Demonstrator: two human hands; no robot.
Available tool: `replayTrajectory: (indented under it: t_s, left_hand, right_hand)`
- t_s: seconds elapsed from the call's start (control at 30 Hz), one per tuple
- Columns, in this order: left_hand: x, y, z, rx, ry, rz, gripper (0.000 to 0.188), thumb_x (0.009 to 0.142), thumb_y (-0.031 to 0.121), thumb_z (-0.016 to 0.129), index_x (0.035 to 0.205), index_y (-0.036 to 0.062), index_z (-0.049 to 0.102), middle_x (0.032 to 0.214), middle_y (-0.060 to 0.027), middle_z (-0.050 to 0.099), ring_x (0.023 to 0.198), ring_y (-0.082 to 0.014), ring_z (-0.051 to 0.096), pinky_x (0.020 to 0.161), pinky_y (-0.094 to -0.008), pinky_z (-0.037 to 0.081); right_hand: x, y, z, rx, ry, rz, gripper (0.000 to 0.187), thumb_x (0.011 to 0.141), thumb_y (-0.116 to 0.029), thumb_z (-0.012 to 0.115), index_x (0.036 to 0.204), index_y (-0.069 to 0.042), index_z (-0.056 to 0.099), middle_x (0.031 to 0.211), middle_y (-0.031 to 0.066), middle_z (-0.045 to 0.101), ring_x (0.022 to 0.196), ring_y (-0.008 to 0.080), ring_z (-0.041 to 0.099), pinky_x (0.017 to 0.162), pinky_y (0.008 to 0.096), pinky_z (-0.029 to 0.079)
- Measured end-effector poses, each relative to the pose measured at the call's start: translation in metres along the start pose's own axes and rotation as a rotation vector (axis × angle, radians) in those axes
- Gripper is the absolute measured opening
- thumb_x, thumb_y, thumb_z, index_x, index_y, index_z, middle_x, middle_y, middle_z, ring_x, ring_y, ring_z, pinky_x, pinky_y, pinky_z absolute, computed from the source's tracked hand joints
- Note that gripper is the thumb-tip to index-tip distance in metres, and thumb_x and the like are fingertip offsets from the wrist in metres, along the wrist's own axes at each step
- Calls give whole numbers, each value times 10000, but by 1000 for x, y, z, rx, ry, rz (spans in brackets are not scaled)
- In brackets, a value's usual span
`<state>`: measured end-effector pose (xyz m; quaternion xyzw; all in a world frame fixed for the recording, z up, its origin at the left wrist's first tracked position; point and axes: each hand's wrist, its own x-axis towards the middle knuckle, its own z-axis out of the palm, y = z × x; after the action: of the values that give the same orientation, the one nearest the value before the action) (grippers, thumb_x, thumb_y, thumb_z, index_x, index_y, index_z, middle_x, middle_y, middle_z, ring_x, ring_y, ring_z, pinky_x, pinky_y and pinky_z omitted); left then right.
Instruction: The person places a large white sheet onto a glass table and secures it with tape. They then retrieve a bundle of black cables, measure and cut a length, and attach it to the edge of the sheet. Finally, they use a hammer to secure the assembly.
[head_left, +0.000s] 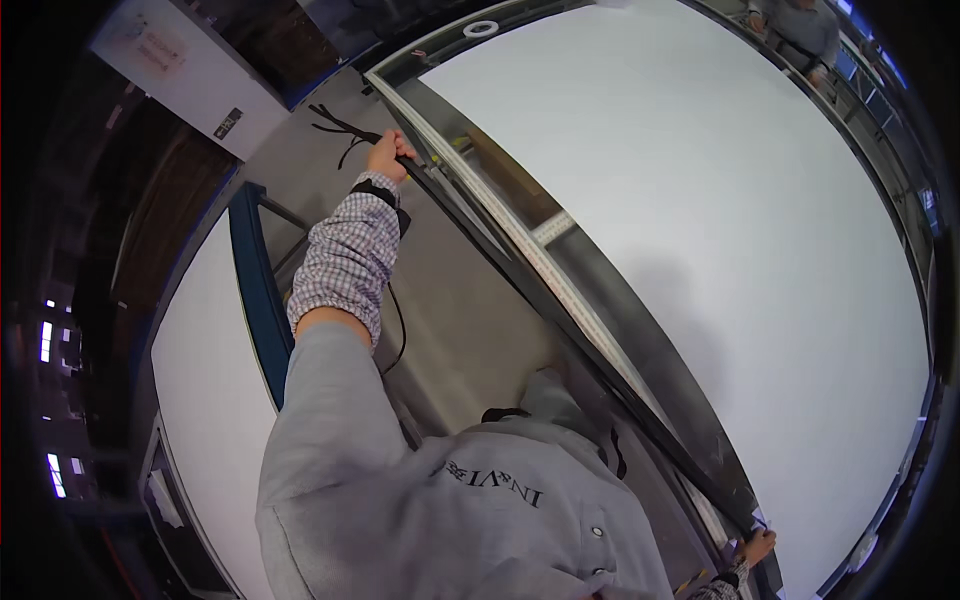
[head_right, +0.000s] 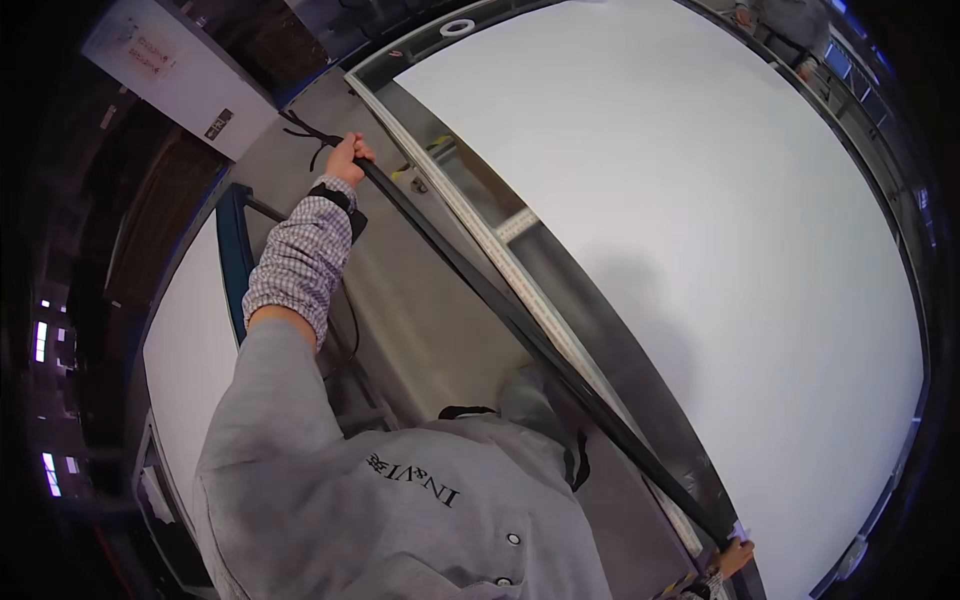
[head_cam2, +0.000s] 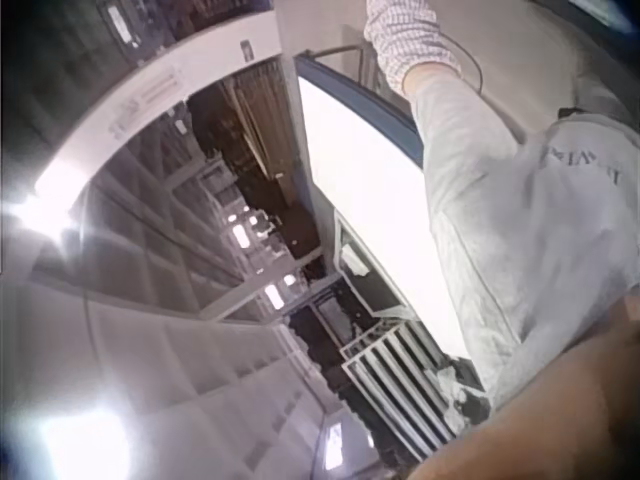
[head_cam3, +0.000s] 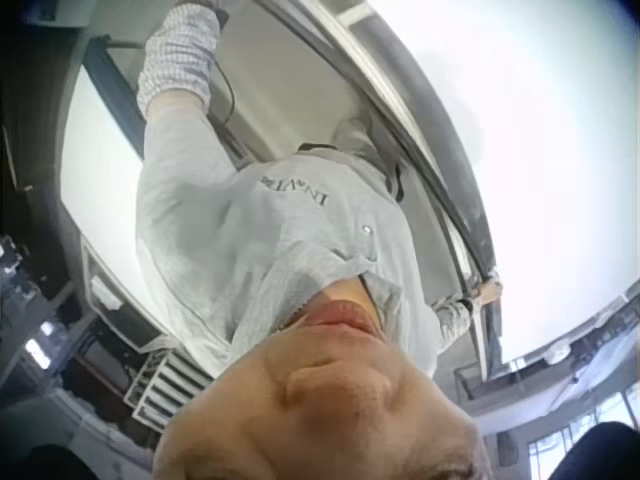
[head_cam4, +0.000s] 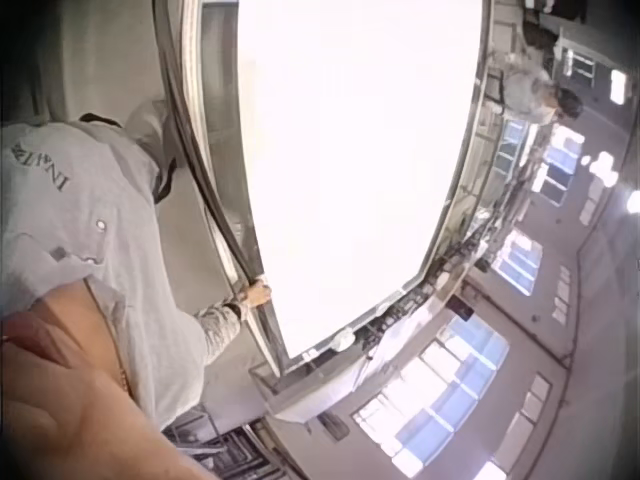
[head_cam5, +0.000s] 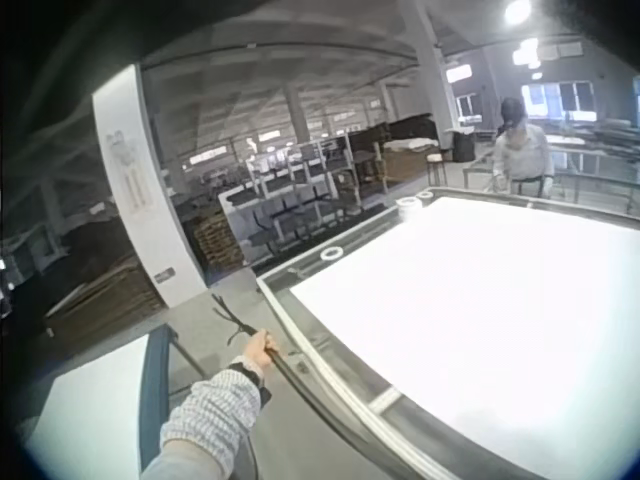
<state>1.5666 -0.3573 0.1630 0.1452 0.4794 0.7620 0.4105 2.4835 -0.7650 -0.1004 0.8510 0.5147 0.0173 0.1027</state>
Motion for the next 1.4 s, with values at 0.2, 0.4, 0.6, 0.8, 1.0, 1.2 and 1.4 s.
replayTrajectory:
  t_s: [0.2,0.4,0.6,0.8,1.0,1.2,1.4]
  left_hand:
    - [21,-35,-8,38,48,-58,152,922,164,398,833,45,428,573,28,276,469,-96,252,480,-276,310]
    - [84,-52,-36,46,142,-135,170,907,182,425,828,34,448,542,7,282,435,-117,255,437,-301,288]
    - [127,-67,-48,221,298,-103,192,924,208,420,865,28,448,574,2,308,443,-118,268,452,-299,277]
    - [161,-66,-45,198,112,-79,183,911,214,462,857,40,465,565,10,341,432,-124,298,462,-302,323]
    - [196,-50,-47,337,169,98,128,848,122,554,806,61,450,601,-55,485,481,-167,457,454,-324,407]
    - [218,-12,-45,405,98,326,122,854,91,515,891,57,404,588,-69,491,448,-179,468,405,-328,399]
    - [241,-55,-53,757,314,535,241,869,126,487,1030,-44,434,590,-114,572,519,-202,557,522,-335,462]
  right_hand:
    - [-53,-18,-9,92,-183,528,439,670,-82,632,1091,-80,510,1117,180,435,1072,348,428,861,408,391]
    - [-85,-52,-34,-66,-278,514,507,705,-197,591,1165,-69,420,1197,179,368,1137,345,356,918,410,324]
    - [-116,-73,-44,-179,-368,540,600,741,-312,550,1239,-58,331,1276,179,302,1201,342,285,975,413,257]
    - [-121,-82,-49,-300,-476,543,709,777,-427,510,1313,-47,241,1355,178,236,1265,339,213,1032,415,190]
    - [-124,-80,-44,-541,-810,468,828,813,-541,469,1387,-36,151,1435,177,170,1330,335,141,1088,417,123]
    - [-118,-106,-46,-428,-449,453,621,830,-428,501,1260,9,400,1286,180,406,1251,323,301,1045,422,199]
    - [-150,-55,-31,-578,-269,386,567,836,-383,507,1234,12,427,1262,184,425,1229,333,323,1037,415,212]
